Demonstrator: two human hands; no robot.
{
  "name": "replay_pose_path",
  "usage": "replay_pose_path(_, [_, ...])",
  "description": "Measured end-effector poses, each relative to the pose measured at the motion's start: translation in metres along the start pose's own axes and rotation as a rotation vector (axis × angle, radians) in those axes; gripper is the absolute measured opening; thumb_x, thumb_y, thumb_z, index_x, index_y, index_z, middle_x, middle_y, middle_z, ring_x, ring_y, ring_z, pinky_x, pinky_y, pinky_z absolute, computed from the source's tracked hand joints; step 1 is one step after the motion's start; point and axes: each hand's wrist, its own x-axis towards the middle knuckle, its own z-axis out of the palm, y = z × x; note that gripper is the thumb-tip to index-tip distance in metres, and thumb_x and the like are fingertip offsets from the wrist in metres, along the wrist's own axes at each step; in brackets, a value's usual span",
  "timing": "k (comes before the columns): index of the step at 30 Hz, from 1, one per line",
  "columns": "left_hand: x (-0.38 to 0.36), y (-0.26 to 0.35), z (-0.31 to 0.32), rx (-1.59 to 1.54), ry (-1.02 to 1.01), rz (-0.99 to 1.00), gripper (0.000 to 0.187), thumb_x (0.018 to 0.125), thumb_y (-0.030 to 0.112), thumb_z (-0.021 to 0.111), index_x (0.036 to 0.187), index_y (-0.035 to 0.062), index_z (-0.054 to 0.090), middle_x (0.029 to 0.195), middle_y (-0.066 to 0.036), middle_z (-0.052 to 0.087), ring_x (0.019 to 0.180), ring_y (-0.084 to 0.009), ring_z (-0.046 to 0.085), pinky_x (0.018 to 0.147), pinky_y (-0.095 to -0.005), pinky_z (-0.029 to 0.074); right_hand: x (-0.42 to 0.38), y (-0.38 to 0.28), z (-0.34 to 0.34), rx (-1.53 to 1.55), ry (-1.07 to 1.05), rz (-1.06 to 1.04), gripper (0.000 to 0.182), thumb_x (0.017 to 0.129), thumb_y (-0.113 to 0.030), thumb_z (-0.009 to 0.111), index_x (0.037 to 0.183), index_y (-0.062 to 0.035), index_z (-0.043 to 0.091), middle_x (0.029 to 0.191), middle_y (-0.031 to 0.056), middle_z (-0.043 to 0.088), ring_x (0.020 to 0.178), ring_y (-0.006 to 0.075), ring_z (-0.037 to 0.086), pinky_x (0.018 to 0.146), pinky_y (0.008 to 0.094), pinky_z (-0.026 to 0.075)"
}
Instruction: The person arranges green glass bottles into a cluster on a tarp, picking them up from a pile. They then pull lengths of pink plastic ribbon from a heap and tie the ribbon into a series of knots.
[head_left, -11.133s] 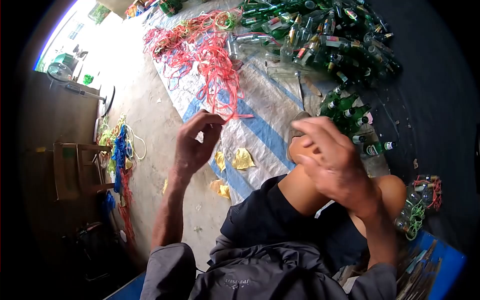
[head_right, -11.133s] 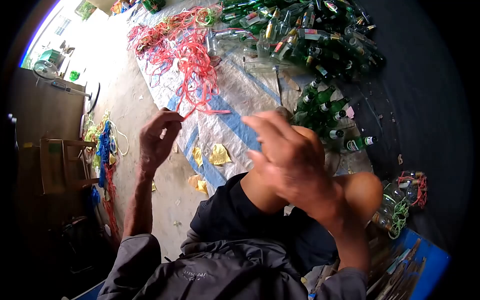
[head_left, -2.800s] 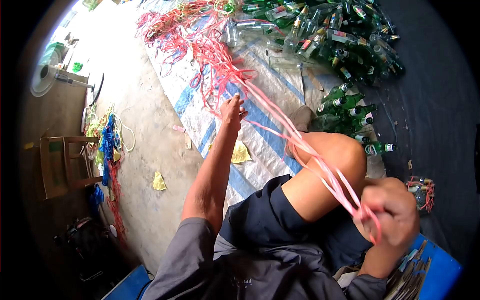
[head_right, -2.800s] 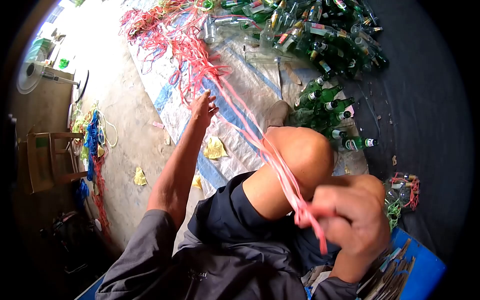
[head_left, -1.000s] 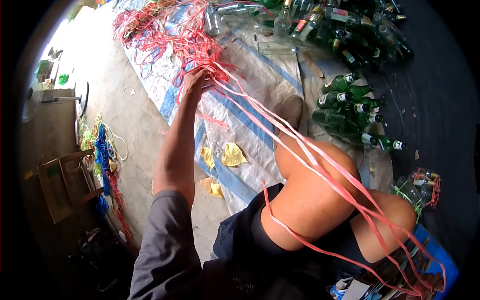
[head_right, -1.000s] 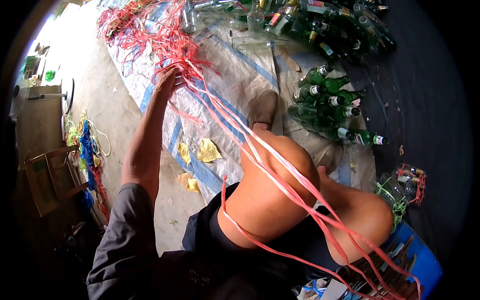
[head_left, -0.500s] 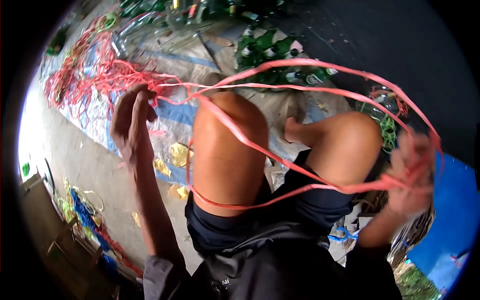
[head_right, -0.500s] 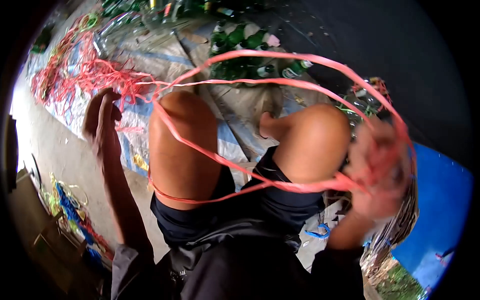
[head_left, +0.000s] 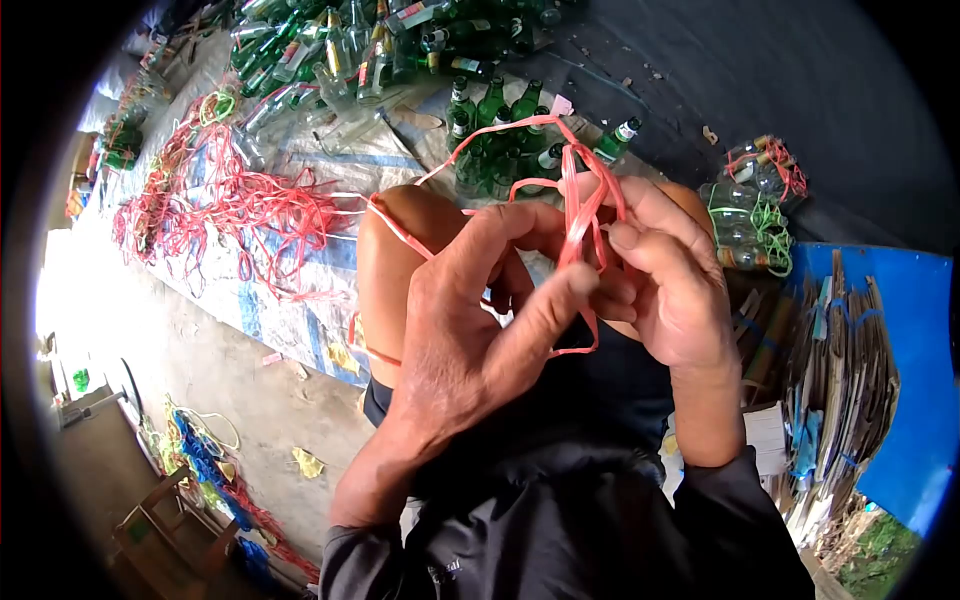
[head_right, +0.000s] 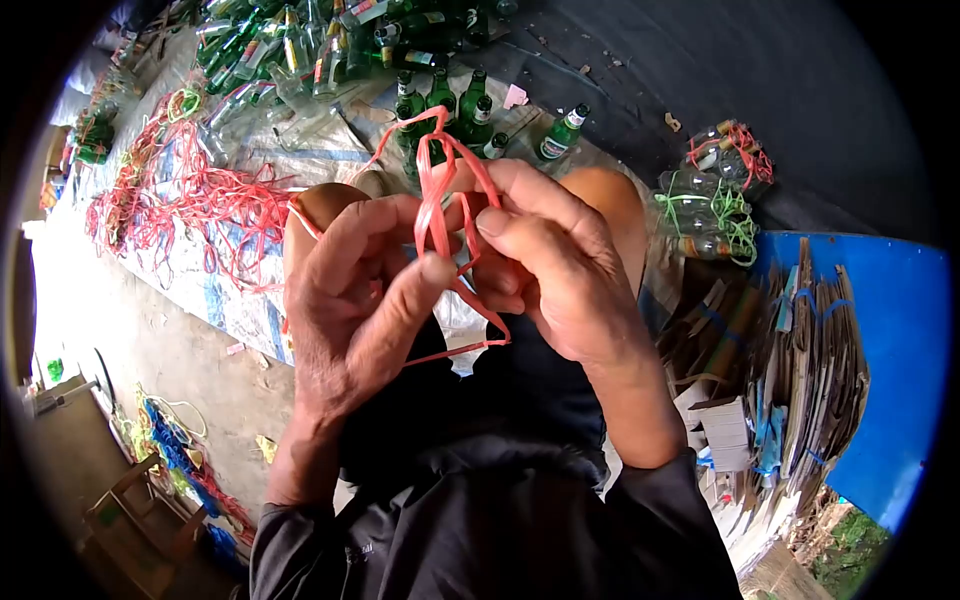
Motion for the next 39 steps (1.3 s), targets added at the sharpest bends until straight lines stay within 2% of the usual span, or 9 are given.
replay_pose_path(4, [-0.004, -0.004, 0.006, -0.042, 0.050, 0.077, 0.016, 0.105, 0.004, 0.066, 0.117, -0.0057, 0.067, 0.097, -0.005, 0.072, 0.089, -0.0085, 0.066, 0.078, -0.0233, 0.053, -0.010, 0.009, -0.010, 0.067, 0.001, -0.025, 0.037, 0.109, -0.009, 0.048, 0.144, -0.0022, 0.060, 0.103, -0.0043, 0.061, 0.065, 0.0006, 0.042, 0.053, 0.0185, 0.034])
replay_pose_path(12, [-0.017, -0.003, 0.007, -0.243, 0.188, -0.090, 0.016, 0.104, 0.008, 0.066, 0.115, -0.0040, 0.069, 0.093, -0.008, 0.073, 0.076, -0.0108, 0.064, 0.070, -0.0240, 0.051, -0.014, 0.014, -0.026, 0.060, 0.074, -0.054, 0.031, 0.108, -0.011, 0.052, 0.132, 0.0035, 0.065, 0.087, -0.0010, 0.060, 0.065, 0.0023, 0.045, 0.053, 0.0183, 0.035])
replay_pose_path(21, [-0.020, -0.010, 0.003, -0.482, -0.026, -0.113, 0.016, 0.105, 0.009, 0.065, 0.115, -0.0034, 0.062, 0.101, -0.005, 0.068, 0.090, -0.0113, 0.064, 0.082, -0.0275, 0.054, -0.018, 0.023, -0.027, -0.081, 0.113, -0.062, 0.019, 0.105, -0.011, 0.063, 0.119, 0.0008, 0.071, 0.085, -0.0036, 0.064, 0.065, 0.0003, 0.046, 0.054, 0.0178, 0.037])
replay_pose_path(25, [-0.026, -0.016, 0.005, -0.540, -0.062, -0.174, 0.022, 0.108, 0.018, 0.062, 0.113, -0.0032, 0.065, 0.089, -0.005, 0.068, 0.080, -0.0105, 0.064, 0.076, -0.0279, 0.054, -0.022, 0.024, -0.027, -0.171, 0.103, -0.044, 0.014, 0.105, -0.012, 0.066, 0.110, -0.0013, 0.075, 0.079, -0.0079, 0.061, 0.067, -0.0013, 0.047, 0.056, 0.0187, 0.036])
replay_pose_path(26, [-0.028, -0.015, 0.009, -0.438, -0.014, -0.159, 0.025, 0.109, 0.022, 0.060, 0.109, -0.0027, 0.066, 0.084, -0.004, 0.067, 0.070, -0.0101, 0.062, 0.067, -0.0273, 0.054, -0.023, 0.024, -0.025, -0.178, 0.111, -0.044, 0.014, 0.105, -0.011, 0.066, 0.109, -0.0012, 0.075, 0.078, -0.0084, 0.060, 0.068, -0.0013, 0.046, 0.057, 0.0185, 0.036])
replay_pose_path(28, [-0.032, -0.004, 0.011, -0.380, 0.006, -0.260, 0.026, 0.110, 0.023, 0.060, 0.109, -0.0022, 0.065, 0.082, -0.004, 0.067, 0.065, -0.0101, 0.061, 0.062, -0.0261, 0.052, -0.019, 0.037, -0.029, -0.274, 0.123, -0.208, 0.013, 0.105, -0.010, 0.067, 0.109, -0.0013, 0.075, 0.078, -0.0086, 0.060, 0.069, -0.0015, 0.046, 0.059, 0.0179, 0.035])
replay_pose_path(31, [-0.036, -0.005, 0.015, -0.382, -0.001, -0.344, 0.026, 0.111, 0.023, 0.058, 0.113, -0.0027, 0.063, 0.075, -0.007, 0.065, 0.057, -0.0101, 0.059, 0.053, -0.0236, 0.048, -0.022, 0.042, -0.028, -0.279, 0.133, -0.221, 0.012, 0.104, -0.008, 0.067, 0.109, -0.0012, 0.075, 0.080, -0.0081, 0.061, 0.071, -0.0014, 0.046, 0.061, 0.0174, 0.036])
replay_pose_path(35, [-0.035, -0.004, 0.022, -0.404, 0.004, -0.375, 0.034, 0.109, 0.015, 0.061, 0.134, -0.0062, 0.053, 0.084, -0.012, 0.070, 0.056, -0.0116, 0.062, 0.048, -0.0233, 0.050, -0.022, 0.047, -0.026, -0.361, 0.118, -0.290, 0.012, 0.103, -0.007, 0.067, 0.109, -0.0002, 0.075, 0.085, -0.0065, 0.064, 0.074, -0.0005, 0.049, 0.064, 0.0181, 0.039])
replay_pose_path(39, [-0.038, -0.009, 0.024, -0.460, 0.062, -0.400, 0.035, 0.109, 0.017, 0.060, 0.134, -0.0061, 0.054, 0.086, -0.013, 0.072, 0.057, -0.0130, 0.064, 0.047, -0.0242, 0.052, -0.024, 0.049, -0.022, -0.344, 0.131, -0.241, 0.012, 0.103, -0.008, 0.068, 0.109, 0.0007, 0.074, 0.086, -0.0063, 0.065, 0.075, 0.0006, 0.050, 0.065, 0.0191, 0.040])
